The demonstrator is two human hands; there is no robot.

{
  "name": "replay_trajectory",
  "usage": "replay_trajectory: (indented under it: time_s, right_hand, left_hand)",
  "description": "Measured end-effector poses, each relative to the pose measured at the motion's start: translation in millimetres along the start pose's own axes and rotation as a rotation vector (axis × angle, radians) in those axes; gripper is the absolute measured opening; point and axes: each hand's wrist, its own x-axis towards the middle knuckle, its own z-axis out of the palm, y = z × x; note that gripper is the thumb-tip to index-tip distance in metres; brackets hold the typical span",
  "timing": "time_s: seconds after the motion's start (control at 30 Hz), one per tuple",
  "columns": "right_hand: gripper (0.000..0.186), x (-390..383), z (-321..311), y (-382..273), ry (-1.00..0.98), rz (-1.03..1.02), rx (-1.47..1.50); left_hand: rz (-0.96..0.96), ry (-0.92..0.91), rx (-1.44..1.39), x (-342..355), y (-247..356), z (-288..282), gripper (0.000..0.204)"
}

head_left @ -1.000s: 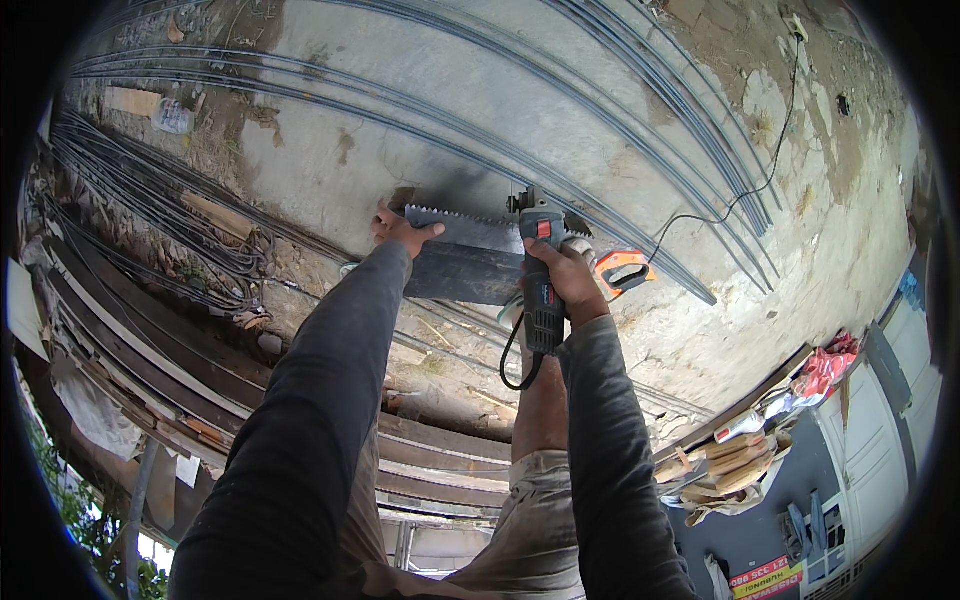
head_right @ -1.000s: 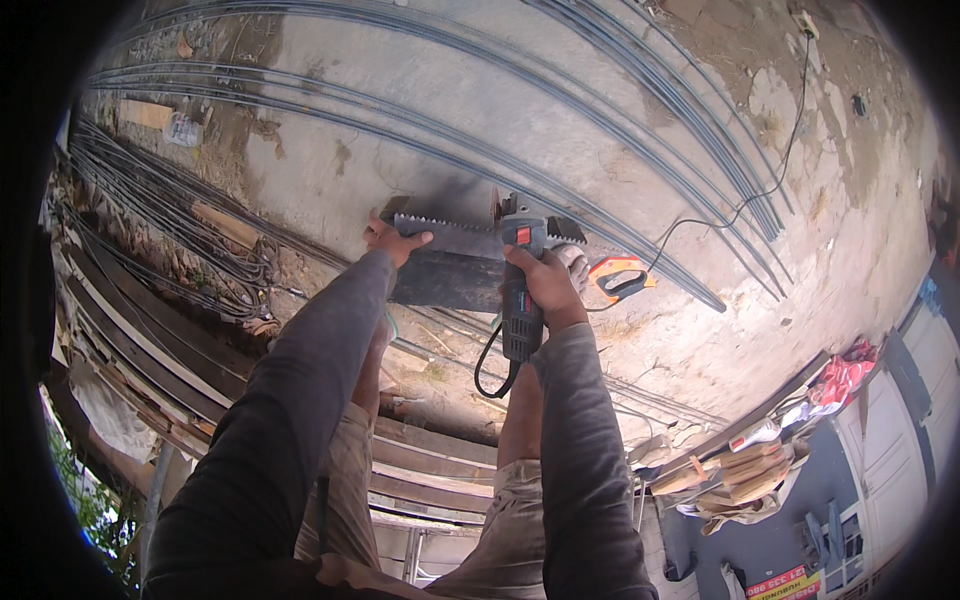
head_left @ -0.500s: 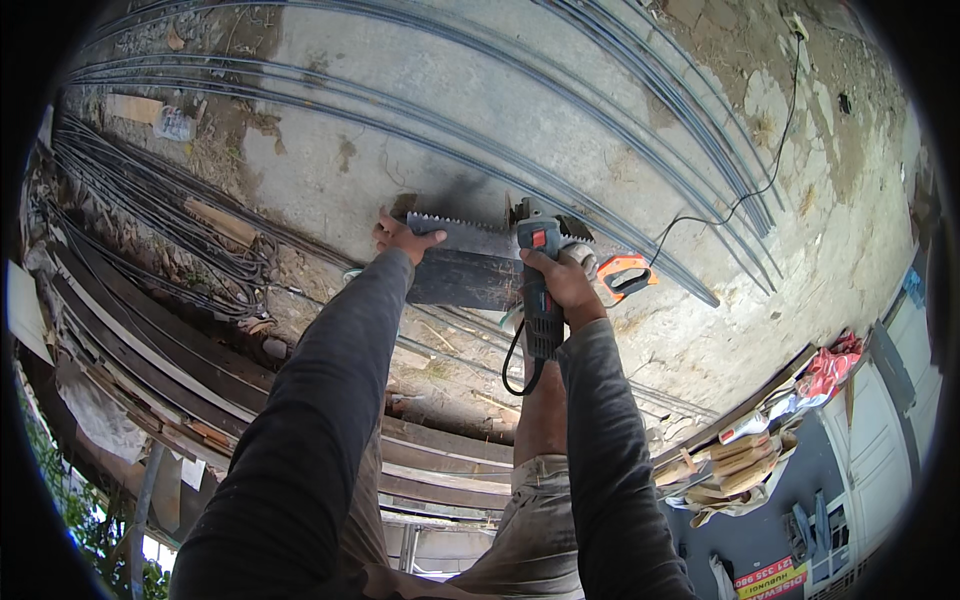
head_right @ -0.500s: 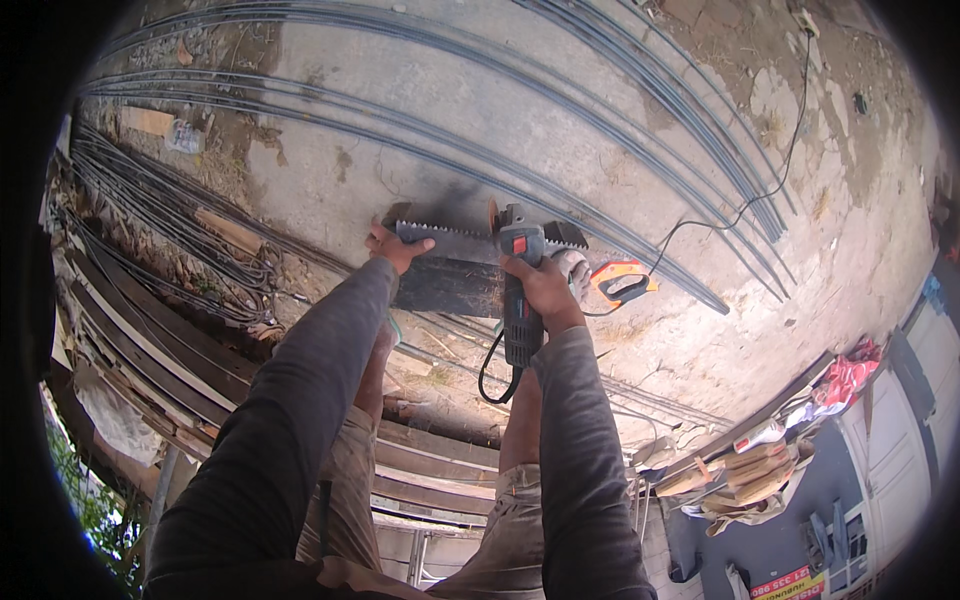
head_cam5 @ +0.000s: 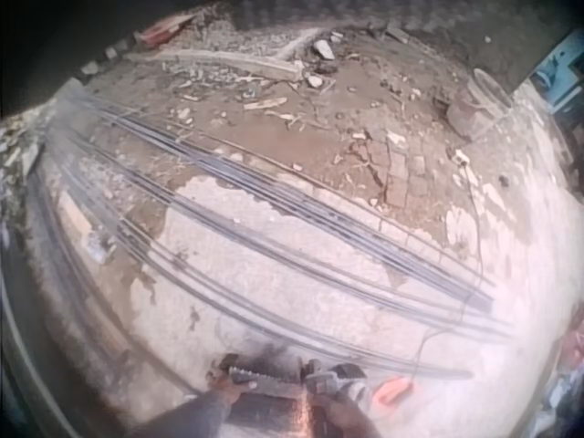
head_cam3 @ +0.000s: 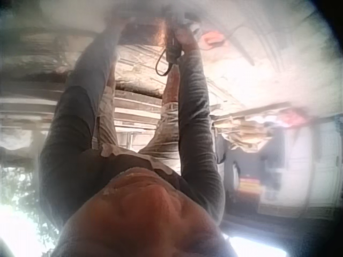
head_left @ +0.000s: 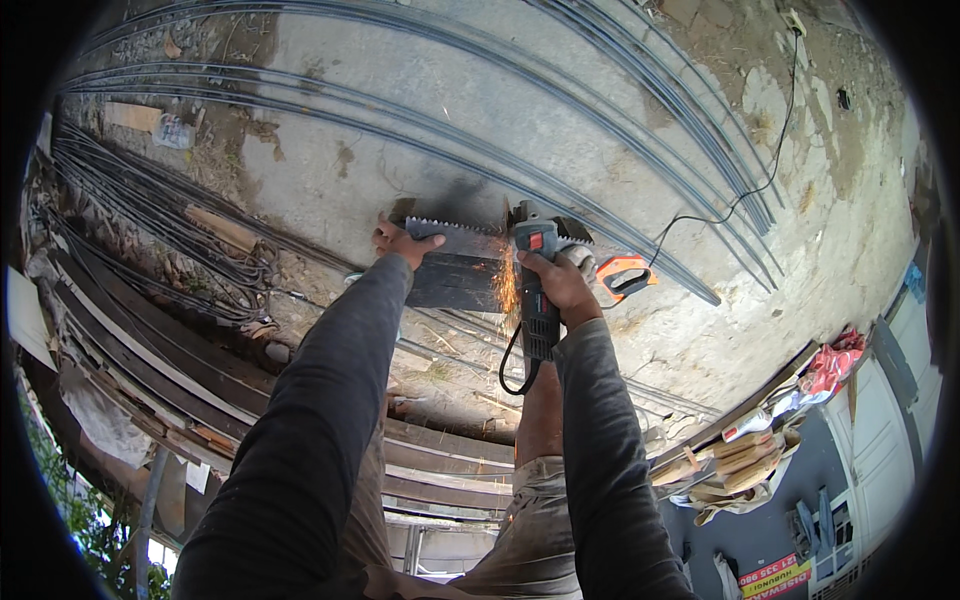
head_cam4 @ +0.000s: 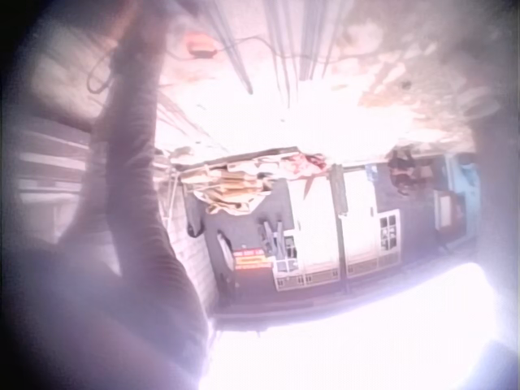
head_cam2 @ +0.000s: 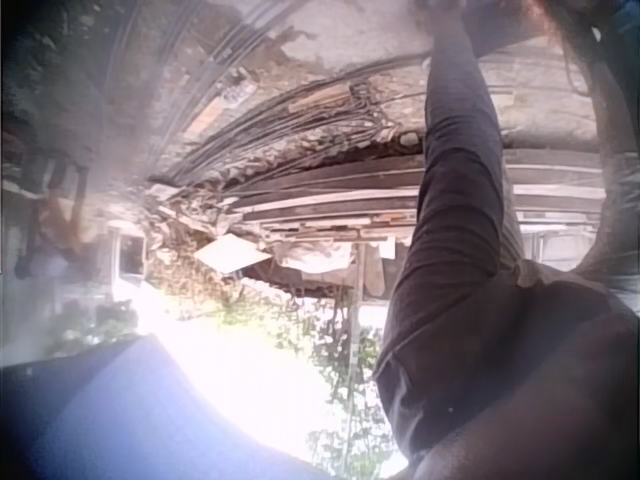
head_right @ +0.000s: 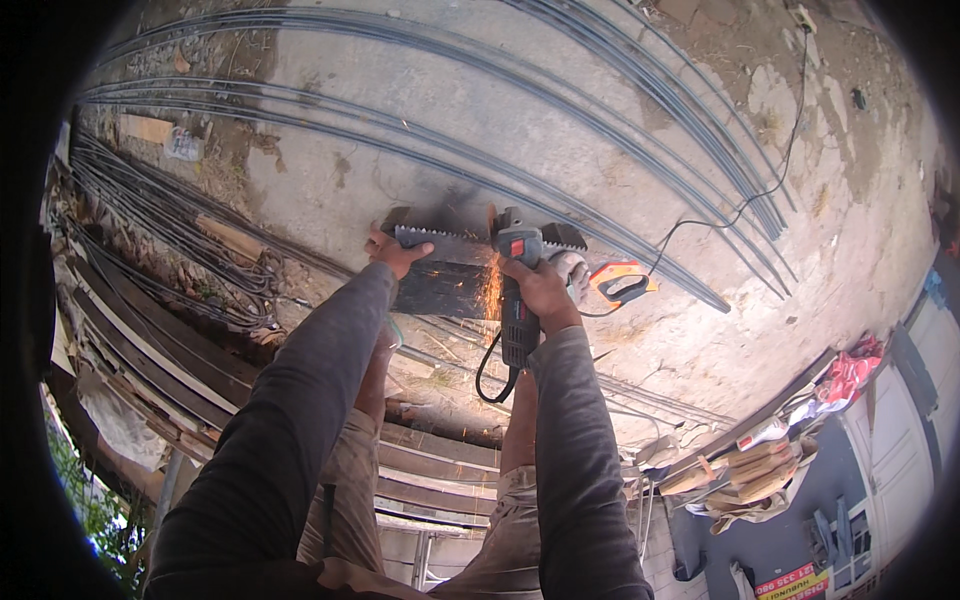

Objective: The person uses an angle grinder to cut a serrated metal blade lying on the ground. They hold the blade steady with their left hand while operating the grinder with their right hand, generating sparks as the tool cuts through the metal. The person pauses briefly to reposition the blade before continuing the cut.

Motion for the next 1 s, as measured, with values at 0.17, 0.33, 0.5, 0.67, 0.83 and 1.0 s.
replay_trajectory:
  time_s: [0.17, 0.33, 0.5, 0.67, 0.83, 1.0]
  right_hand:
    - [0.044, -3, 7, -11, -0.012, -0.007, -0.013]
    - [0.051, -46, 16, -56, 0.012, -0.142, 0.104]
    - [0.058, -24, -25, -82, 0.166, -0.371, -0.68]
    - [0.054, -30, 2, -116, 0.328, -0.261, -1.374]
    - [0.047, -16, 16, -118, 0.272, -0.241, -1.678]
    - [0.043, -10, 34, -117, 0.244, -0.235, -1.804]
  left_hand:
    - [0.01, 0.021, -0.043, -3, 0, 0, 0.146]
    - [-0.025, -0.022, -0.024, -5, 1, -2, 0.145]
    - [-0.019, -0.02, 0.022, -9, 7, -4, 0.143]
    - [-0.061, -0.033, 0.02, -14, 10, -13, 0.141]
    - [-0.047, -0.042, 0.009, -18, 15, -14, 0.142]
    - [-0.086, -0.057, 0.02, -16, 14, -15, 0.143]
